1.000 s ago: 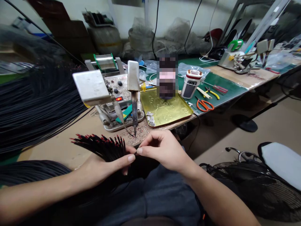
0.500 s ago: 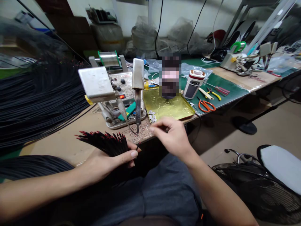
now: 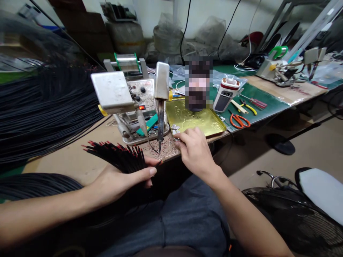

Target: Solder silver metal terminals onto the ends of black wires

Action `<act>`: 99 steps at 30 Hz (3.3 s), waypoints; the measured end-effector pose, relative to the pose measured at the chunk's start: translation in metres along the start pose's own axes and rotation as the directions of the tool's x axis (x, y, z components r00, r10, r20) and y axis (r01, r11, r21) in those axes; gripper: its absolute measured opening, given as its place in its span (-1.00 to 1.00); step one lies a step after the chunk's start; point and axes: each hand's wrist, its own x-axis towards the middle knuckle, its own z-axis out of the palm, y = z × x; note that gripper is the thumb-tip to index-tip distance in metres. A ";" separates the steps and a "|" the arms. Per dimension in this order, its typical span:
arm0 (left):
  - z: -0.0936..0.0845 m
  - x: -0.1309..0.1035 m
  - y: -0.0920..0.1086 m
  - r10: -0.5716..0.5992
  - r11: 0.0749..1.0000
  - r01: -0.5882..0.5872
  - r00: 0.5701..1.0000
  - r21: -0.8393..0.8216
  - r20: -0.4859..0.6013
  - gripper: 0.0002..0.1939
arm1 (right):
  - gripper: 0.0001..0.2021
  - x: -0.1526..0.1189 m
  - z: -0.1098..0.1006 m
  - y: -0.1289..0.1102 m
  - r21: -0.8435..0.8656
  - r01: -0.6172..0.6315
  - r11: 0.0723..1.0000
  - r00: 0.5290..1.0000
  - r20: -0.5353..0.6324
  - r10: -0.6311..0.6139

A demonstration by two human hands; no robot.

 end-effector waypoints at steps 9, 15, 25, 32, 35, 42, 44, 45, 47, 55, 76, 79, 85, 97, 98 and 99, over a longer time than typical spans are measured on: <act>0.002 -0.001 0.005 -0.004 0.997 0.004 1.000 -0.083 -0.004 -0.45 | -0.92 0.001 -0.001 0.001 0.029 -0.056 0.998 0.998 -0.031 0.057; -0.003 0.002 -0.003 0.028 0.997 -0.029 1.000 -0.069 -0.010 -0.46 | -0.89 0.001 -0.002 0.001 0.250 -0.089 0.964 0.962 -0.230 0.148; -0.007 0.008 -0.010 0.088 0.980 -0.080 0.995 -0.183 0.037 -0.42 | -0.79 -0.017 -0.003 -0.041 0.809 -0.299 0.505 0.914 0.091 0.394; -0.008 0.011 -0.012 0.132 0.973 -0.128 0.991 -0.190 0.011 -0.50 | -0.68 -0.017 0.013 -0.042 0.919 -0.359 0.164 0.881 0.276 0.384; -0.008 0.013 -0.014 0.176 0.970 -0.170 0.984 -0.175 0.020 -0.52 | -0.71 -0.019 0.016 -0.043 0.931 -0.336 0.145 0.884 0.259 0.388; -0.008 0.011 -0.011 0.149 0.968 -0.144 0.989 -0.207 0.011 -0.50 | -0.73 -0.019 0.015 -0.044 0.945 -0.306 0.115 0.891 0.242 0.383; -0.008 0.011 -0.009 0.140 0.969 -0.135 0.990 -0.207 0.013 -0.51 | -0.74 -0.018 0.015 -0.045 0.946 -0.305 0.114 0.892 0.242 0.382; -0.008 0.010 -0.009 0.137 0.969 -0.132 0.990 -0.210 0.014 -0.52 | -0.74 -0.018 0.015 -0.046 0.945 -0.306 0.116 0.892 0.242 0.381; -0.007 0.010 -0.009 0.138 0.964 -0.132 0.990 -0.230 0.014 -0.53 | -0.74 -0.017 0.014 -0.047 0.944 -0.307 0.122 0.891 0.240 0.385; -0.006 0.009 -0.006 0.144 0.951 -0.134 0.989 -0.278 0.016 -0.60 | -0.75 -0.018 0.015 -0.048 0.941 -0.304 0.148 0.897 0.230 0.378; -0.007 0.009 -0.007 0.167 0.939 -0.151 0.985 -0.310 0.028 -0.62 | -0.74 -0.019 0.016 -0.048 0.933 -0.315 0.173 0.890 0.227 0.396; -0.007 0.011 -0.007 0.174 0.938 -0.156 0.984 -0.310 0.031 -0.63 | -0.74 -0.020 0.016 -0.049 0.933 -0.315 0.177 0.891 0.226 0.393; -0.006 0.011 -0.007 0.175 0.938 -0.157 0.984 -0.308 0.031 -0.63 | -0.74 -0.021 0.014 -0.049 0.933 -0.316 0.175 0.888 0.226 0.399; -0.006 0.012 -0.008 0.150 0.944 -0.131 0.988 -0.302 0.041 -0.61 | -0.75 -0.022 0.016 -0.048 0.935 -0.303 0.187 0.898 0.214 0.383; -0.006 0.012 -0.008 0.147 0.946 -0.128 0.988 -0.298 0.041 -0.62 | -0.76 -0.022 0.017 -0.048 0.937 -0.298 0.182 0.901 0.212 0.379; -0.006 0.012 -0.008 0.144 0.948 -0.125 0.989 -0.294 0.044 -0.62 | -0.77 -0.022 0.017 -0.048 0.938 -0.297 0.179 0.901 0.213 0.378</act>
